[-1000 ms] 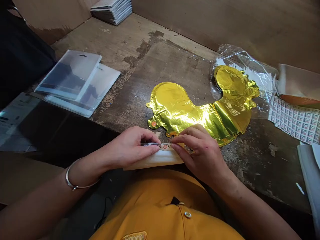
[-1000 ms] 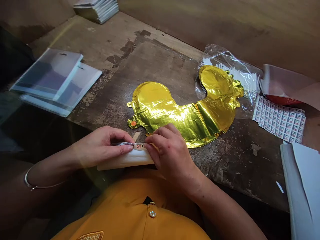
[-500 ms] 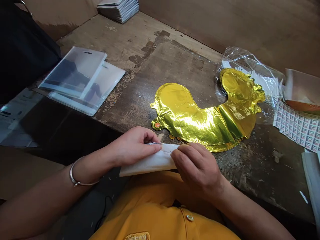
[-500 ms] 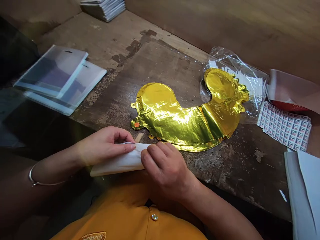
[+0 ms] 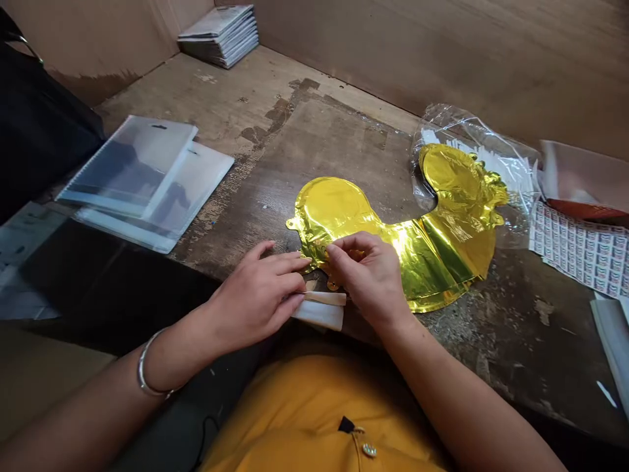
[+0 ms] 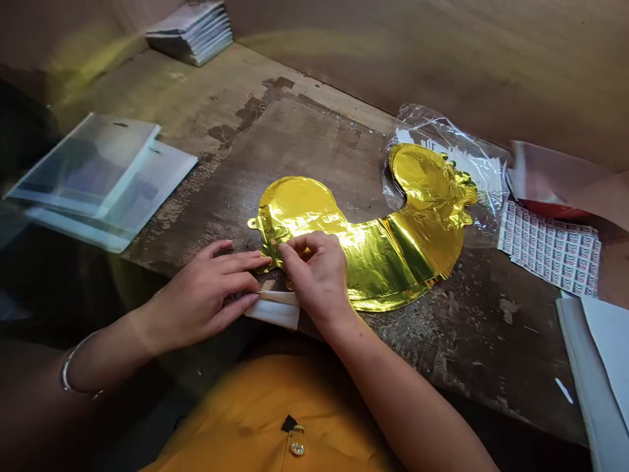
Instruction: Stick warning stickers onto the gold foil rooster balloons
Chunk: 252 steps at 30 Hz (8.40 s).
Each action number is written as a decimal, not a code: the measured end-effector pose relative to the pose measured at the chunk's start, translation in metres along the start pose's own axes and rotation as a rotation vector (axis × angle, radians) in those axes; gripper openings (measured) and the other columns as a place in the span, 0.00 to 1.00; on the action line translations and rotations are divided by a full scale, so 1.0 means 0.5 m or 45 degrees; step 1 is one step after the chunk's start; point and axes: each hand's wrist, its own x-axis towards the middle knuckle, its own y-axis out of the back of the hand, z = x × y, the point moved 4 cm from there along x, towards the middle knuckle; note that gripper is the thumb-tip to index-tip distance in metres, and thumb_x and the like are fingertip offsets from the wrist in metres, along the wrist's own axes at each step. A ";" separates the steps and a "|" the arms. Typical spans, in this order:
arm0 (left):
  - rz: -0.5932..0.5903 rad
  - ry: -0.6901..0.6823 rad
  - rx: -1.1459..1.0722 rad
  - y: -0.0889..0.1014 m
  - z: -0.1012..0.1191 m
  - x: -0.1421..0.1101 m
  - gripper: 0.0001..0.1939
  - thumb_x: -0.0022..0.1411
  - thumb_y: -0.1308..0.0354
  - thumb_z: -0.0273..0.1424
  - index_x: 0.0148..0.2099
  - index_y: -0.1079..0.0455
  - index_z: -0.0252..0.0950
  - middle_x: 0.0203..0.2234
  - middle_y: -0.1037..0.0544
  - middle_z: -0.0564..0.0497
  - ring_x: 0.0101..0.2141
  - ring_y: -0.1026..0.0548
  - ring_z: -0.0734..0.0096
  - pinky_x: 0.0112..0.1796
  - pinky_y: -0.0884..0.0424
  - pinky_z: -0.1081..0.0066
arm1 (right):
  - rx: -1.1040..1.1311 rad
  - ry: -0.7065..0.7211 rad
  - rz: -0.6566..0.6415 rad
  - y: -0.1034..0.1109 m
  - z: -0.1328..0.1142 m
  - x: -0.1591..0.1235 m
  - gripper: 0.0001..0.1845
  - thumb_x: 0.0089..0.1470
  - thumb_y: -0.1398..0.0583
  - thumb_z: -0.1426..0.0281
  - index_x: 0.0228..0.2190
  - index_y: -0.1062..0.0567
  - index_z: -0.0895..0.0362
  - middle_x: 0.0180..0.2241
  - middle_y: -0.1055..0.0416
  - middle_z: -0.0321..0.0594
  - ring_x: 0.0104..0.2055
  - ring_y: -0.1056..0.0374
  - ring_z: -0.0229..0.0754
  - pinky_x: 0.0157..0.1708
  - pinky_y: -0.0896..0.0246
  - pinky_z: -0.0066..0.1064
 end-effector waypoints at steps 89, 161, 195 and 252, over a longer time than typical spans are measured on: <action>-0.038 0.030 -0.063 0.005 -0.034 -0.038 0.06 0.64 0.47 0.31 0.38 0.29 0.40 0.54 0.26 0.48 0.55 0.30 0.63 0.59 0.42 0.52 | -1.207 0.928 -0.404 -0.044 -0.038 -0.022 0.12 0.60 0.44 0.63 0.35 0.25 0.57 0.31 0.28 0.43 0.34 0.37 0.45 0.32 0.47 0.35; -0.358 -0.107 0.029 0.013 0.022 0.059 0.10 0.64 0.51 0.30 0.32 0.32 0.40 0.53 0.26 0.51 0.58 0.33 0.59 0.56 0.45 0.50 | -0.896 0.053 0.719 0.368 0.087 0.051 0.15 0.55 0.45 0.69 0.43 0.27 0.62 0.46 0.30 0.55 0.50 0.36 0.51 0.51 0.43 0.43; 0.066 0.909 -1.330 -0.036 0.030 -0.045 0.14 0.55 0.37 0.41 0.30 0.25 0.35 0.23 0.24 0.55 0.24 0.31 0.78 0.26 0.36 0.80 | -0.150 0.069 -0.557 0.104 -0.001 -0.130 0.14 0.53 0.38 0.61 0.40 0.25 0.53 0.36 0.25 0.37 0.38 0.30 0.40 0.38 0.37 0.29; 0.014 0.949 -1.320 -0.074 0.054 -0.049 0.12 0.56 0.39 0.39 0.33 0.25 0.34 0.27 0.22 0.52 0.29 0.28 0.73 0.33 0.32 0.75 | -0.836 1.078 -0.230 0.071 -0.036 -0.170 0.04 0.56 0.42 0.76 0.34 0.27 0.60 0.29 0.28 0.43 0.31 0.39 0.41 0.31 0.44 0.35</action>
